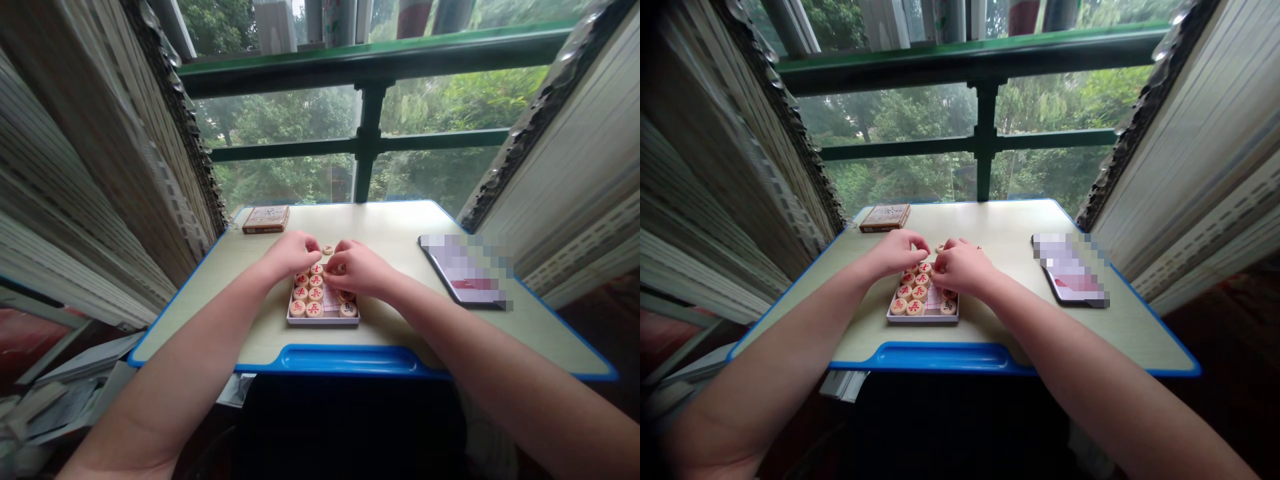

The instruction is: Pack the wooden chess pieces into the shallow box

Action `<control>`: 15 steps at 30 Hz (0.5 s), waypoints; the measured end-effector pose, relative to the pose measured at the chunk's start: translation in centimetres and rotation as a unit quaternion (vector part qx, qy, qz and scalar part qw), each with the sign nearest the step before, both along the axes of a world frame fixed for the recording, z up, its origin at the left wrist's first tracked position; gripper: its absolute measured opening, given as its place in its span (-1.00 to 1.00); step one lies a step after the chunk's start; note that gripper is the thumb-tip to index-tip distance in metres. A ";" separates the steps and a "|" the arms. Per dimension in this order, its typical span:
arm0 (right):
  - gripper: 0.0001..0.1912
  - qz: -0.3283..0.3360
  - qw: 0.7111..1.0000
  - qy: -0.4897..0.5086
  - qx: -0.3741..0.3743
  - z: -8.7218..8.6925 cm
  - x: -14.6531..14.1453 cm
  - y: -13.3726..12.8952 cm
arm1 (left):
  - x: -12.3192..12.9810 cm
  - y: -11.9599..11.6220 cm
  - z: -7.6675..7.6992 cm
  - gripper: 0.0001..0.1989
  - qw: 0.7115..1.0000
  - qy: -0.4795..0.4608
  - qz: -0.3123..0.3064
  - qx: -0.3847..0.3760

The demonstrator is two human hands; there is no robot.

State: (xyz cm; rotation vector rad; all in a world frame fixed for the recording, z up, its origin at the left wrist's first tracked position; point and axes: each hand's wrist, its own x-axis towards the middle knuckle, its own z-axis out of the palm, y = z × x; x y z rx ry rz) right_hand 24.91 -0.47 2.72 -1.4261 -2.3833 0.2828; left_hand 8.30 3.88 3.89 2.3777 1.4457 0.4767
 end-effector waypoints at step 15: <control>-0.86 0.062 0.997 -0.037 0.041 0.0 0.2 0.4 | 0.1 0.4 -0.9 -0.75 0.996 0.012 -0.017 0.085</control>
